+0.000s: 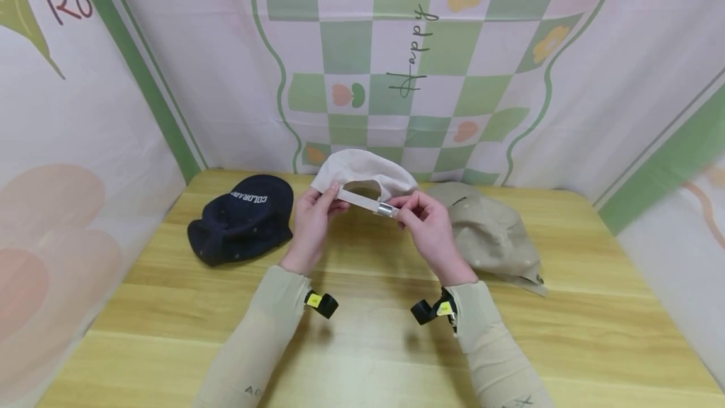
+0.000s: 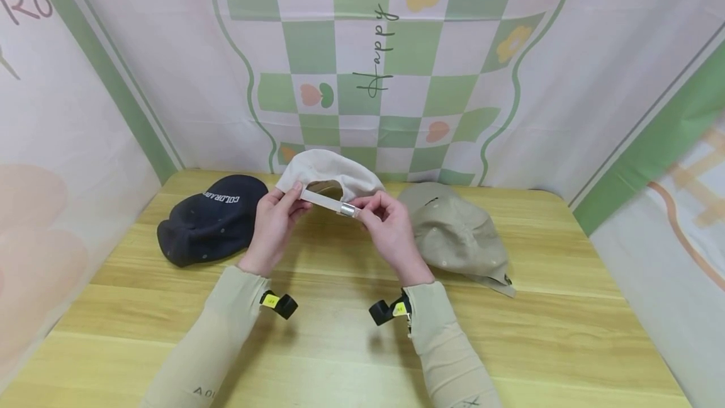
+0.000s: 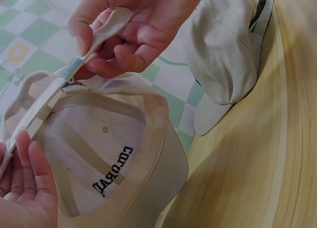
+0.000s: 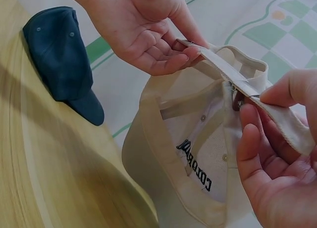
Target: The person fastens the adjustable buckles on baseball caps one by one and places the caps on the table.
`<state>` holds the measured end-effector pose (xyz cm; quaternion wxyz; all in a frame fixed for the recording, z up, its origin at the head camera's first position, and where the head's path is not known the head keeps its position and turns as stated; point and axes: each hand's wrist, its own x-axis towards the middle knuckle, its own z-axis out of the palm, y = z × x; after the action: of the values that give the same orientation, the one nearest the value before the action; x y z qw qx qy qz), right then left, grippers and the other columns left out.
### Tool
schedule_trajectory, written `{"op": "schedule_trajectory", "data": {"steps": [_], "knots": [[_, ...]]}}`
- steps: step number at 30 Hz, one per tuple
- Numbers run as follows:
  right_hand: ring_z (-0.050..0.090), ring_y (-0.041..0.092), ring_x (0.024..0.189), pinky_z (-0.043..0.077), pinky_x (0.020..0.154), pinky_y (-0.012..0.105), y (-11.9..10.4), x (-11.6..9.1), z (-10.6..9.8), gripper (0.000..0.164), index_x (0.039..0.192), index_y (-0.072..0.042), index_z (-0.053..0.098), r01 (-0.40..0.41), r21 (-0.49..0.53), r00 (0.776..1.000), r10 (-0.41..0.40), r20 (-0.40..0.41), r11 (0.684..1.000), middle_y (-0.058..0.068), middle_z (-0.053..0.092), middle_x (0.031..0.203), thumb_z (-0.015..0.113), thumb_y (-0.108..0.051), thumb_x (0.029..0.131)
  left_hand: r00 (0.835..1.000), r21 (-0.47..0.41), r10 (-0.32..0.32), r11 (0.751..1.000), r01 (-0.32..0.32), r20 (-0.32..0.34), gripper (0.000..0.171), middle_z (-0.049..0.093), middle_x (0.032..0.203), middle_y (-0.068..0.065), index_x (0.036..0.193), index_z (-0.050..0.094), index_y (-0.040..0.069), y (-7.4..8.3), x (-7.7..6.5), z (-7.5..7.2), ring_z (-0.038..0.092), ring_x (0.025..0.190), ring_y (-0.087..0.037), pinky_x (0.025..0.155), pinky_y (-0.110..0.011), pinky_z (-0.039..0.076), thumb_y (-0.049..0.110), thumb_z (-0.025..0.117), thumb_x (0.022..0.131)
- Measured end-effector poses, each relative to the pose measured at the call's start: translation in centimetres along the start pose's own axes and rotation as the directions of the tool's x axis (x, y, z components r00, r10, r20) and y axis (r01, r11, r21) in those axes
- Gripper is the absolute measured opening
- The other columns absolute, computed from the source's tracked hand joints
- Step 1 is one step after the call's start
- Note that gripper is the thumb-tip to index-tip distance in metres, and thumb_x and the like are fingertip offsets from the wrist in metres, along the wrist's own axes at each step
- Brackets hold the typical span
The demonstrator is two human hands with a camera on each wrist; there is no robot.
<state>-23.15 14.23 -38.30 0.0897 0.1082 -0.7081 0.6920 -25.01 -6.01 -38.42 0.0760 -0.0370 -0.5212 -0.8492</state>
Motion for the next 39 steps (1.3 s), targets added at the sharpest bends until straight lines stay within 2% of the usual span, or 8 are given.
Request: {"op": "schedule_trajectory", "data": {"steps": [9,16,21,25,28,34,39], "knots": [[0.066,0.03,0.088,0.054,0.07,0.028,0.0,-0.2,0.0,0.013,0.083,0.008,0.046,0.014,0.062,1.0,-0.016,0.026,0.998,0.017,0.073,0.109,0.05,0.009,0.095,1.0,-0.001,-0.009,1.0,0.009,0.017,0.015,0.064,0.086,-0.007,0.11,0.061,-0.006,-0.1,-0.2,0.1,0.066,0.069,-0.012,0.072,-0.025,0.057,0.008,0.058,0.105],[0.069,0.023,0.082,0.055,0.068,0.029,0.1,-0.1,0.0,0.013,0.083,0.005,0.043,0.009,0.098,1.0,-0.011,0.017,0.995,0.016,0.073,0.108,0.048,0.009,0.095,0.999,-0.022,-0.015,1.0,0.016,0.051,0.017,0.067,0.088,-0.008,0.112,0.06,-0.007,-0.1,-0.4,0.0,0.068,0.072,-0.013,0.075,-0.027,0.058,0.008,0.06,0.104],[0.07,0.021,0.078,0.055,0.067,0.028,0.3,-0.2,0.0,0.01,0.087,0.002,0.049,-0.046,0.111,0.999,0.048,-0.009,0.993,0.012,0.072,0.096,0.052,0.005,0.096,0.997,-0.044,-0.016,0.999,0.02,0.07,0.016,0.069,0.09,-0.009,0.114,0.058,-0.007,0.1,-0.5,0.3,0.07,0.076,-0.014,0.079,-0.028,0.059,0.005,0.058,0.104],[0.068,0.019,0.073,0.054,0.066,0.028,1.0,-0.3,0.3,0.008,0.091,0.0,0.054,-0.116,0.099,0.993,0.115,0.007,0.988,0.018,0.071,0.089,0.057,-0.001,0.098,0.998,-0.071,-0.019,0.997,0.024,0.065,0.015,0.069,0.09,-0.009,0.115,0.058,-0.007,0.2,-0.6,0.4,0.07,0.077,-0.015,0.08,-0.028,0.058,0.004,0.057,0.105],[0.068,0.019,0.073,0.054,0.064,0.028,1.5,-0.5,0.4,0.009,0.097,0.003,0.056,-0.143,0.076,0.989,0.14,0.042,0.987,0.022,0.072,0.092,0.059,-0.005,0.1,0.998,-0.086,-0.021,0.996,0.027,0.061,0.014,0.068,0.09,-0.009,0.114,0.058,-0.007,0.2,-0.6,0.5,0.07,0.076,-0.015,0.08,-0.028,0.058,0.004,0.056,0.105],[0.068,0.018,0.077,0.054,0.066,0.03,2.6,-0.7,0.3,0.022,0.112,0.009,0.063,-0.176,0.029,0.98,0.172,0.1,0.984,0.014,0.074,0.092,0.061,-0.01,0.101,0.999,-0.101,-0.016,0.995,0.021,0.05,0.014,0.067,0.093,-0.01,0.115,0.058,-0.006,0.2,-0.5,0.5,0.07,0.077,-0.015,0.081,-0.028,0.058,0.004,0.055,0.105],[0.068,0.027,0.083,0.056,0.07,0.034,3.5,-0.9,0.3,0.026,0.118,0.007,0.067,-0.196,-0.005,0.974,0.196,0.11,0.981,0.016,0.074,0.096,0.062,-0.011,0.1,0.999,-0.123,-0.009,0.992,0.014,0.038,0.017,0.066,0.095,-0.011,0.118,0.058,-0.008,0.3,-0.4,0.6,0.069,0.077,-0.015,0.081,-0.028,0.058,0.004,0.055,0.105]]}}
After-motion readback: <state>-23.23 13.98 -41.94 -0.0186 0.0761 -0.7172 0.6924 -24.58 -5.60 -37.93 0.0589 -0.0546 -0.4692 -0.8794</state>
